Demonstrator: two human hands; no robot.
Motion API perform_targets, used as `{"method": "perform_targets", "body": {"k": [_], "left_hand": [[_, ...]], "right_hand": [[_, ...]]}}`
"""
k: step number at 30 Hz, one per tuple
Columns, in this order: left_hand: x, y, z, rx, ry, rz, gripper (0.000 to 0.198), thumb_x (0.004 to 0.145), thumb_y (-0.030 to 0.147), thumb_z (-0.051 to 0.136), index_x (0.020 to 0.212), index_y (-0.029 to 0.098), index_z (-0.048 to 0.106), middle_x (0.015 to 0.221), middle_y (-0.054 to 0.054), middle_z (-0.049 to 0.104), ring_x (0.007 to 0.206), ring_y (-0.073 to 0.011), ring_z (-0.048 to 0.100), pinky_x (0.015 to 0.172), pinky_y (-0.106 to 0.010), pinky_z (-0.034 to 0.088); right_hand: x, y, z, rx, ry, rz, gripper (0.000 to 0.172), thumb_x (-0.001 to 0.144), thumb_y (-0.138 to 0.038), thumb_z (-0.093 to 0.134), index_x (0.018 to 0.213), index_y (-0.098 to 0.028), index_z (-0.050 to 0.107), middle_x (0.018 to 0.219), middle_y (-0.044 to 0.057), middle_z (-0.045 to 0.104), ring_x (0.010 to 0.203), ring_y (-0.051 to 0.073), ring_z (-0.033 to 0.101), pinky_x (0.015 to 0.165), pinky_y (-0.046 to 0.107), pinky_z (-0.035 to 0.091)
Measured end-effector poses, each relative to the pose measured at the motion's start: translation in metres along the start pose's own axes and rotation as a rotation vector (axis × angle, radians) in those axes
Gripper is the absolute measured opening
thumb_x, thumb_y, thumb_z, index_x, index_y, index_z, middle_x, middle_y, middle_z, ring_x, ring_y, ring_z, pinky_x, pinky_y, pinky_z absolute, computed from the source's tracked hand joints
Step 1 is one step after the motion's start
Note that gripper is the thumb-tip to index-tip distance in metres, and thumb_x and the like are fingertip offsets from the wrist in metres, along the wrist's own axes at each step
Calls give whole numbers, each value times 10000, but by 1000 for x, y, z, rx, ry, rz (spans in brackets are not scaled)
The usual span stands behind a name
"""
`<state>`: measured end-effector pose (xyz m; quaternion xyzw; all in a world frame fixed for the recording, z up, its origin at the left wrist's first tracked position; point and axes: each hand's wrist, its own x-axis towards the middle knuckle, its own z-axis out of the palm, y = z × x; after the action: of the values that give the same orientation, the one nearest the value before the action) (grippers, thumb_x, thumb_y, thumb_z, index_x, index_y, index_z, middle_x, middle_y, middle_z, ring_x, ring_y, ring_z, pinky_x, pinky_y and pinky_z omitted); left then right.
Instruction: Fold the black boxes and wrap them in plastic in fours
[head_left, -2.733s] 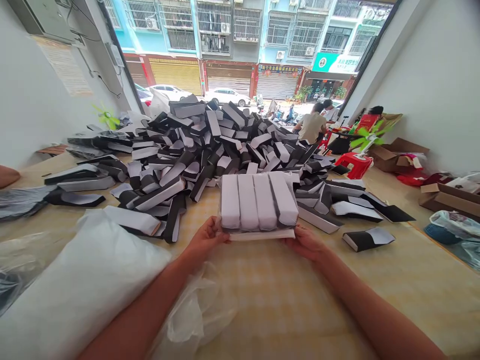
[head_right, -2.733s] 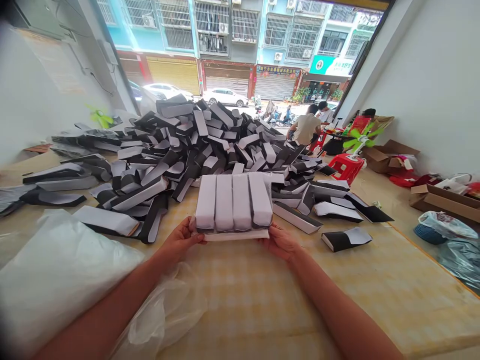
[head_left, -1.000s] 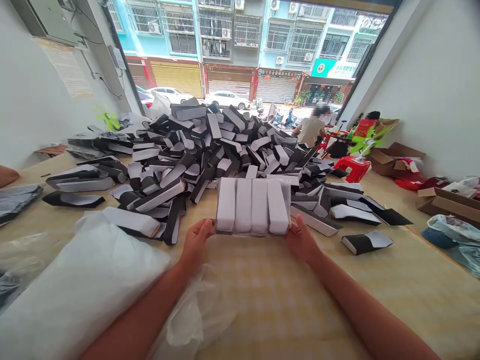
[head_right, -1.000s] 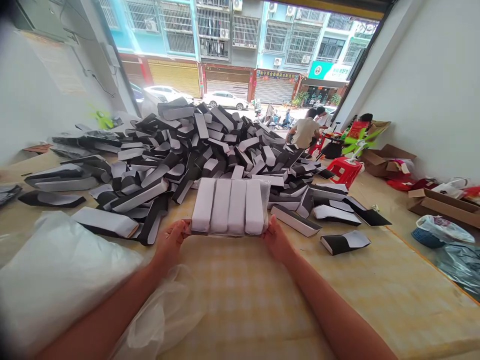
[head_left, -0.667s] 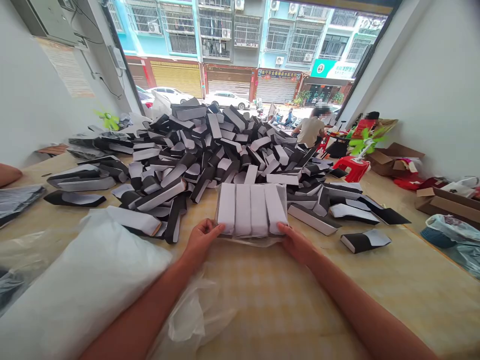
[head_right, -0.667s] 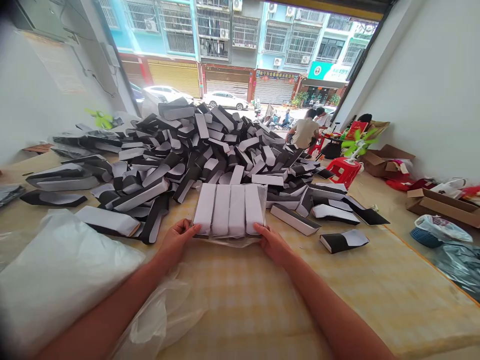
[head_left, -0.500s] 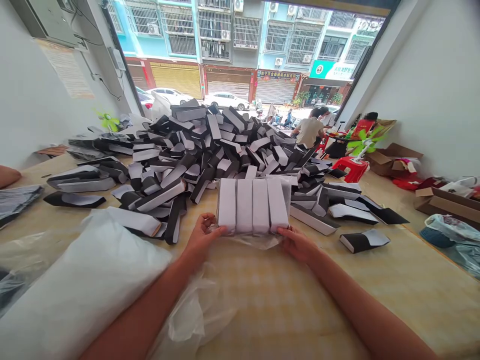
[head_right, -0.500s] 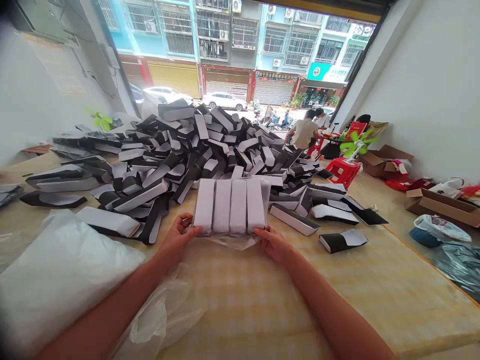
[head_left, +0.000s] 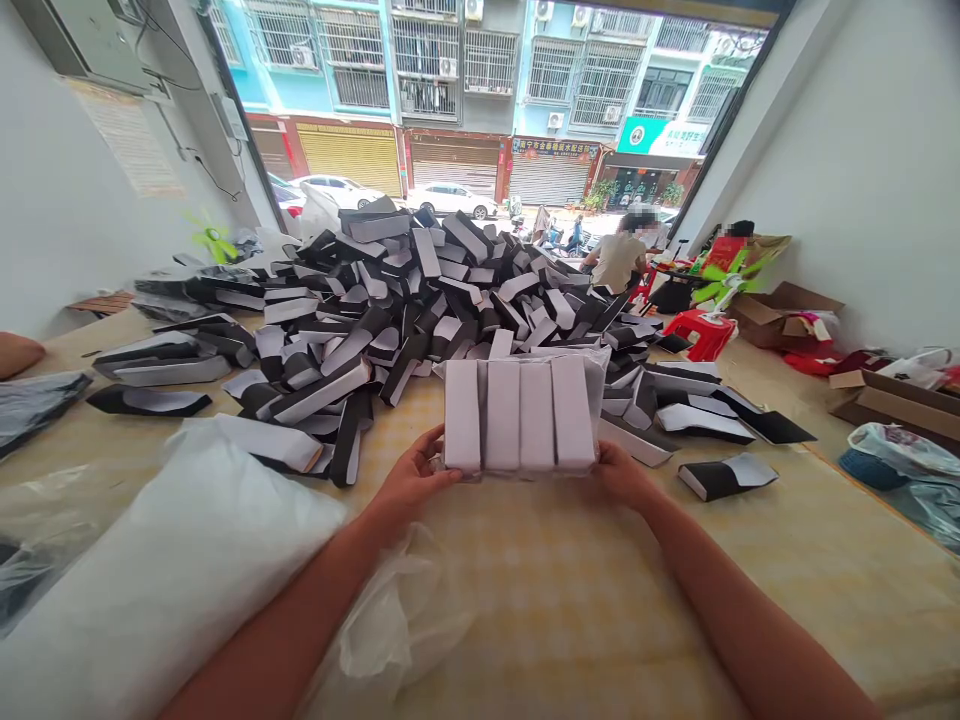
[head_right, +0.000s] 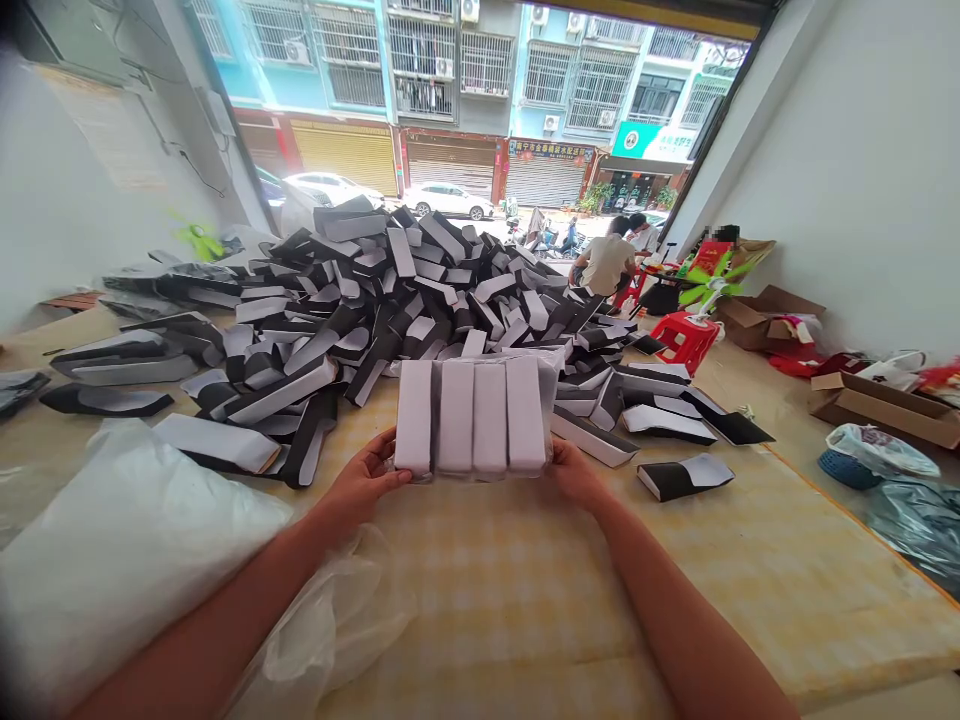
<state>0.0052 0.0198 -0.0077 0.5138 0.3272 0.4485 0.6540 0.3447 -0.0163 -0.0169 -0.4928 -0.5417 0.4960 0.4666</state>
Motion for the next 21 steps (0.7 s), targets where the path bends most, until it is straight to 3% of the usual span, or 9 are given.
{"method": "perform_targets", "body": {"k": [5, 10, 13, 15, 18, 21], "left_hand": [[0, -2, 0, -3, -2, 11, 781, 640, 247, 881, 1348, 235, 552, 1175, -83, 656, 1041, -230, 665, 926, -381, 552], [0, -3, -1, 47, -26, 1, 801, 634, 247, 885, 1349, 240, 523, 1127, -61, 627, 988, -198, 659, 904, -352, 549], [1, -6, -2, 91, -42, 22, 826, 619, 254, 896, 1348, 244, 507, 1071, -42, 602, 925, -178, 654, 843, -320, 555], [2, -9, -4, 117, -71, 27, 831, 624, 256, 896, 1353, 248, 497, 1058, -36, 587, 910, -168, 649, 828, -309, 551], [1, -10, -5, 131, -133, 28, 817, 645, 266, 894, 1356, 259, 492, 1096, -48, 583, 936, -176, 648, 840, -316, 547], [-2, -7, -4, 94, -188, 35, 853, 651, 286, 903, 1385, 284, 469, 1150, -70, 591, 1001, -206, 648, 853, -326, 543]], "right_hand": [[4, 9, 8, 142, 91, 66, 175, 663, -333, 825, 745, -218, 721, 647, -7, 719, 580, 177, 646, 601, 316, 535], [8, 7, 10, 458, 136, 25, 201, 708, -424, 783, 789, -257, 706, 744, -12, 748, 729, 215, 704, 675, 344, 573], [3, -3, 10, 545, 79, 113, 375, 803, -625, 643, 848, -262, 727, 827, 28, 771, 860, 271, 726, 693, 387, 587], [-4, -12, 15, 565, 81, 173, 458, 777, -698, 643, 914, -271, 736, 901, 36, 783, 909, 285, 726, 700, 390, 591], [-16, -26, 28, 503, 113, 247, 417, 644, -495, 859, 973, -272, 733, 966, 23, 788, 902, 262, 732, 704, 340, 595], [-26, -39, 35, 466, 143, 289, 445, 589, -300, 890, 995, -219, 727, 981, 40, 789, 900, 258, 739, 716, 318, 608]]}}
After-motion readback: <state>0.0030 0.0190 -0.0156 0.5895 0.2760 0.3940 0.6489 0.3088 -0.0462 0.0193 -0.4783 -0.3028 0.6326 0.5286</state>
